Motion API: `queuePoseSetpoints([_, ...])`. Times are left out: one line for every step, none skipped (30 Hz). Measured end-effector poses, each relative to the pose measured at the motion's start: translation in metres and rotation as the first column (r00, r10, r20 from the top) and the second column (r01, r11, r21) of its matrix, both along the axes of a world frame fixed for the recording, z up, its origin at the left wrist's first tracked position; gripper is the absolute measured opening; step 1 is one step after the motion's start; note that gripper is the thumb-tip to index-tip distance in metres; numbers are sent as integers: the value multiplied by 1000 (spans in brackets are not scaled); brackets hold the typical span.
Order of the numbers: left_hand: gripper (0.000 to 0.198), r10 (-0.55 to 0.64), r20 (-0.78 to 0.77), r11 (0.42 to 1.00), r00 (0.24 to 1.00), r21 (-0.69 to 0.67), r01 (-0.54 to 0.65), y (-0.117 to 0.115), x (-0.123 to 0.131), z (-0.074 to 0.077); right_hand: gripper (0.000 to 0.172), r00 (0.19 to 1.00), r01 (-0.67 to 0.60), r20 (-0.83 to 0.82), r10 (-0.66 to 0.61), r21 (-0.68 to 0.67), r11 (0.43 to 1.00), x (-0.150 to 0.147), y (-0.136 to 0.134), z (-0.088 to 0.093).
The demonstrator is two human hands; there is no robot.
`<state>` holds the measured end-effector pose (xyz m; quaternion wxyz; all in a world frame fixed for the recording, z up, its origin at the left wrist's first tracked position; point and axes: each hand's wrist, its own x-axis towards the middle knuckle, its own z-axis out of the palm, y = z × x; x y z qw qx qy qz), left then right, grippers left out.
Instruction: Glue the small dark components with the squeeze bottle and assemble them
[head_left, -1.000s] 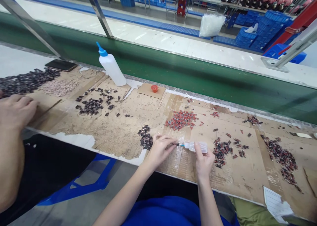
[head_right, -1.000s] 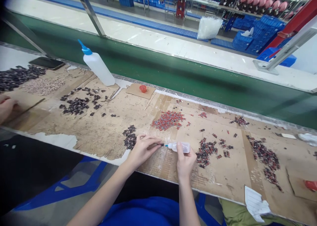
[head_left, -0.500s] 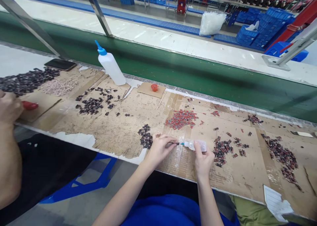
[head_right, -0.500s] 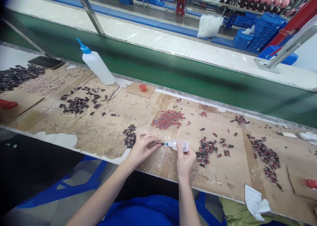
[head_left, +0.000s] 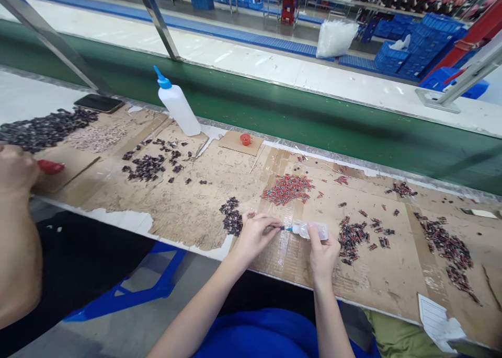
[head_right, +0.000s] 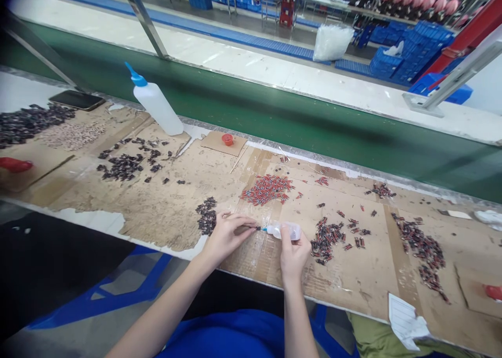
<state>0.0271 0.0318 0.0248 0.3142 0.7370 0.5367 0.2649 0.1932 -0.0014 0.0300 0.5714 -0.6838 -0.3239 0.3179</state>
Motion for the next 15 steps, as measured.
queuePoseSetpoints([11, -1, -1, 1000, 1000, 3, 1, 0, 0, 0, 41, 1000, 15, -7, -15, 7, 1000, 0, 0, 0])
queuePoseSetpoints([11, -4, -2, 1000, 1000, 8, 4, 0, 1, 0, 42, 1000, 24, -15, -24, 11, 1000, 2, 0, -1])
queuePoseSetpoints([12, -10, -4, 1000, 1000, 14, 10, 0, 1, -1, 42, 999, 29, -20, -29, 12, 1000, 4, -1, -2])
queuePoseSetpoints([14, -17, -8, 1000, 1000, 23, 17, 0, 2, -2, 43, 999, 32, -19, -32, 11, 999, 7, -2, -3])
queuePoseSetpoints([15, -26, -14, 999, 1000, 34, 26, 0, 1, -3, 44, 999, 34, -5, -34, 4, 999, 11, -3, -3])
queuePoseSetpoints([17, -33, -22, 998, 999, 46, 34, 0, 1, -4, 48, 999, 41, 32, -41, -17, 999, 16, -5, -3])
queuePoseSetpoints([19, -37, -30, 997, 999, 59, 39, 0, 0, -4, 54, 994, 54, 97, -48, -52, 997, 22, -6, -2])
queuePoseSetpoints([21, -35, -37, 997, 999, 73, 37, 0, -1, -5, 61, 980, 74, 191, -55, -89, 993, 27, -8, 1])
queuePoseSetpoints([22, -27, -41, 996, 999, 85, 30, -1, -3, -5, 67, 949, 105, 308, -65, -115, 988, 32, -9, 4])
queuePoseSetpoints([23, -15, -41, 995, 999, 97, 19, -1, -5, -5, 70, 897, 137, 436, -72, -119, 983, 36, -8, 8])
queuePoseSetpoints([23, -1, -34, 994, 999, 108, 5, -2, -8, -5, 67, 830, 155, 553, -75, -99, 983, 38, -7, 12])
queuePoseSetpoints([23, 11, -22, 993, 1000, 119, -8, -2, -10, -4, 60, 761, 143, 644, -72, -60, 988, 38, -3, 16])
queuePoseSetpoints([23, 17, -5, 991, 1000, 130, -17, -3, -13, -4, 52, 710, 90, 702, -50, -19, 996, 36, 2, 19])
queuePoseSetpoints([23, 18, 15, 990, 1000, 141, -20, -3, -15, -4, 44, 682, 5, 732, -8, 7, 1000, 33, 10, 21])
queuePoseSetpoints([24, 15, 37, 988, 999, 152, -20, -4, -17, -3, 39, 672, -100, 738, 60, 11, 995, 29, 19, 21])
